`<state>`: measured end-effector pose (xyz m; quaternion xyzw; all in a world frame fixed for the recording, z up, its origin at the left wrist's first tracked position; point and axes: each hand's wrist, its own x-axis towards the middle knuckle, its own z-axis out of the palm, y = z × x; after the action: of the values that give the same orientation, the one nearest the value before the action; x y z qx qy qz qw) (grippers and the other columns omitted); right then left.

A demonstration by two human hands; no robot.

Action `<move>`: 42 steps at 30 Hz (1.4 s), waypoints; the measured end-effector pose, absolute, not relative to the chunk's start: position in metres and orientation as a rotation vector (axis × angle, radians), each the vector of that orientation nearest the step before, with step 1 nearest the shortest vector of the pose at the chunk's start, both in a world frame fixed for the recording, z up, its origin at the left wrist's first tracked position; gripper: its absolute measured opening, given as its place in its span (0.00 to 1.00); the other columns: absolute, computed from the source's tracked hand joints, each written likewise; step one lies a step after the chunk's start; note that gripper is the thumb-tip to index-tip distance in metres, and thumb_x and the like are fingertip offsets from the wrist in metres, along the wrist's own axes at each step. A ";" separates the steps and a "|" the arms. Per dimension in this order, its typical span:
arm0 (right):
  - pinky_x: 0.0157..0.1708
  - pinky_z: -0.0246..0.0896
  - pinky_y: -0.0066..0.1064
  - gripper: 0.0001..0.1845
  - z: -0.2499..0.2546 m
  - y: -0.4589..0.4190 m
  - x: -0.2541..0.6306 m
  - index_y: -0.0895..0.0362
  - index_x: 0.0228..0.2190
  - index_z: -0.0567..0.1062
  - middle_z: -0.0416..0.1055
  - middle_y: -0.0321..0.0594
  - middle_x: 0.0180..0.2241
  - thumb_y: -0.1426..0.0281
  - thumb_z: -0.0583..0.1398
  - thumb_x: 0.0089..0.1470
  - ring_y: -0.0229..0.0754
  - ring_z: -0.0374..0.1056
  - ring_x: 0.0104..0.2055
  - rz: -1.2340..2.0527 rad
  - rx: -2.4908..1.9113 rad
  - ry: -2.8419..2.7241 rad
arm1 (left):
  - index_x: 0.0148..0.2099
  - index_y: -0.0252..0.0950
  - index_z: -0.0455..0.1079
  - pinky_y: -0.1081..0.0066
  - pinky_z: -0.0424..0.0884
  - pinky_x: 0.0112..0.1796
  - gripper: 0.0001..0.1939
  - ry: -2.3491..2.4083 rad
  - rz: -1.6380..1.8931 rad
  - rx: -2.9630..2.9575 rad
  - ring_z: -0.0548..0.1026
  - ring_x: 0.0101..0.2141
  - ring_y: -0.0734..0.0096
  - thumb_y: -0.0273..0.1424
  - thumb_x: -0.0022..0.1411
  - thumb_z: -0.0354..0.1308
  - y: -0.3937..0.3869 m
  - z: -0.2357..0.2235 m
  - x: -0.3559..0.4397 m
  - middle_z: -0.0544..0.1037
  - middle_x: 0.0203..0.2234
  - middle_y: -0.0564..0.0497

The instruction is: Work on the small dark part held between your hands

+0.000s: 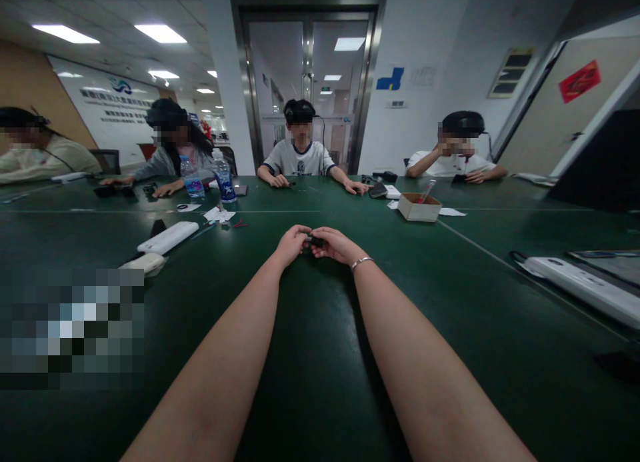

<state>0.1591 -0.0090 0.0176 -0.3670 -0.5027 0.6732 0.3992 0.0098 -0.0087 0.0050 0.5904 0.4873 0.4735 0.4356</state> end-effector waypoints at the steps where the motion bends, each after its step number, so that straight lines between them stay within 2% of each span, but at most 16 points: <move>1: 0.20 0.68 0.25 0.05 0.018 -0.009 0.159 0.58 0.35 0.67 0.71 0.36 0.21 0.76 0.58 0.55 0.35 0.69 0.20 1.703 -0.931 -1.277 | 0.40 0.34 0.68 0.79 0.60 0.20 0.11 1.213 1.174 1.467 0.65 0.20 0.80 0.23 0.55 0.49 -0.009 0.005 0.010 0.67 0.21 0.55; 4: 0.22 0.70 0.26 0.10 0.018 -0.009 0.159 0.58 0.36 0.67 0.72 0.37 0.24 0.79 0.60 0.52 0.35 0.70 0.21 1.711 -0.931 -1.277 | 0.40 0.34 0.68 0.80 0.59 0.20 0.12 1.208 1.169 1.473 0.65 0.21 0.79 0.24 0.55 0.48 -0.008 0.005 0.010 0.66 0.21 0.55; 8: 0.22 0.71 0.27 0.05 0.019 -0.009 0.159 0.59 0.35 0.67 0.72 0.38 0.23 0.77 0.59 0.55 0.35 0.70 0.21 1.706 -0.945 -1.254 | 0.41 0.34 0.68 0.80 0.60 0.20 0.12 1.207 1.171 1.489 0.65 0.21 0.80 0.24 0.55 0.48 -0.007 0.004 0.009 0.67 0.21 0.55; 12: 0.24 0.72 0.28 0.10 0.019 -0.010 0.159 0.58 0.37 0.67 0.73 0.38 0.25 0.79 0.61 0.52 0.36 0.71 0.22 1.720 -0.932 -1.274 | 0.41 0.34 0.68 0.80 0.60 0.20 0.12 1.194 1.177 1.493 0.65 0.20 0.80 0.24 0.55 0.49 -0.006 0.003 0.008 0.67 0.21 0.55; 16: 0.22 0.71 0.27 0.07 0.019 -0.010 0.158 0.59 0.36 0.67 0.72 0.38 0.23 0.77 0.60 0.54 0.35 0.70 0.21 1.708 -0.932 -1.280 | 0.41 0.34 0.68 0.79 0.60 0.20 0.12 1.197 1.181 1.491 0.64 0.19 0.80 0.24 0.55 0.48 -0.005 0.001 0.008 0.66 0.20 0.56; 19: 0.23 0.72 0.28 0.11 0.020 -0.011 0.159 0.58 0.37 0.66 0.73 0.38 0.25 0.80 0.60 0.53 0.35 0.71 0.22 1.715 -0.936 -1.298 | 0.42 0.34 0.68 0.79 0.59 0.20 0.13 1.197 1.178 1.495 0.64 0.20 0.80 0.24 0.55 0.48 -0.003 -0.001 0.008 0.66 0.20 0.56; 26: 0.24 0.73 0.29 0.12 0.021 -0.011 0.159 0.58 0.38 0.66 0.74 0.38 0.25 0.79 0.61 0.52 0.36 0.72 0.23 1.720 -0.929 -1.304 | 0.42 0.34 0.68 0.79 0.60 0.20 0.13 1.208 1.178 1.496 0.64 0.20 0.80 0.23 0.55 0.48 -0.004 0.001 0.009 0.66 0.21 0.55; 33: 0.24 0.73 0.29 0.09 0.019 -0.010 0.158 0.58 0.37 0.66 0.74 0.39 0.25 0.79 0.60 0.54 0.36 0.72 0.23 1.708 -0.941 -1.274 | 0.41 0.34 0.68 0.79 0.60 0.21 0.12 1.213 1.169 1.494 0.65 0.20 0.80 0.24 0.55 0.48 -0.007 0.003 0.009 0.67 0.21 0.55; 38: 0.22 0.72 0.30 0.03 0.016 -0.006 0.157 0.58 0.34 0.67 0.72 0.38 0.23 0.72 0.58 0.58 0.36 0.70 0.21 1.714 -0.930 -1.268 | 0.41 0.34 0.68 0.79 0.61 0.21 0.11 1.225 1.171 1.477 0.65 0.20 0.80 0.24 0.55 0.49 -0.009 0.006 0.010 0.67 0.21 0.55; 42: 0.22 0.72 0.29 0.04 0.016 -0.006 0.157 0.58 0.35 0.66 0.71 0.37 0.23 0.75 0.59 0.56 0.35 0.70 0.21 1.705 -0.936 -1.265 | 0.40 0.34 0.68 0.79 0.61 0.21 0.11 1.229 1.176 1.472 0.65 0.21 0.80 0.23 0.55 0.48 -0.010 0.007 0.009 0.67 0.22 0.54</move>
<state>0.1574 -0.0058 0.0157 -0.3699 -0.5000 0.6737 0.3991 0.0094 -0.0101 0.0065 0.5903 0.4927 0.4717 0.4316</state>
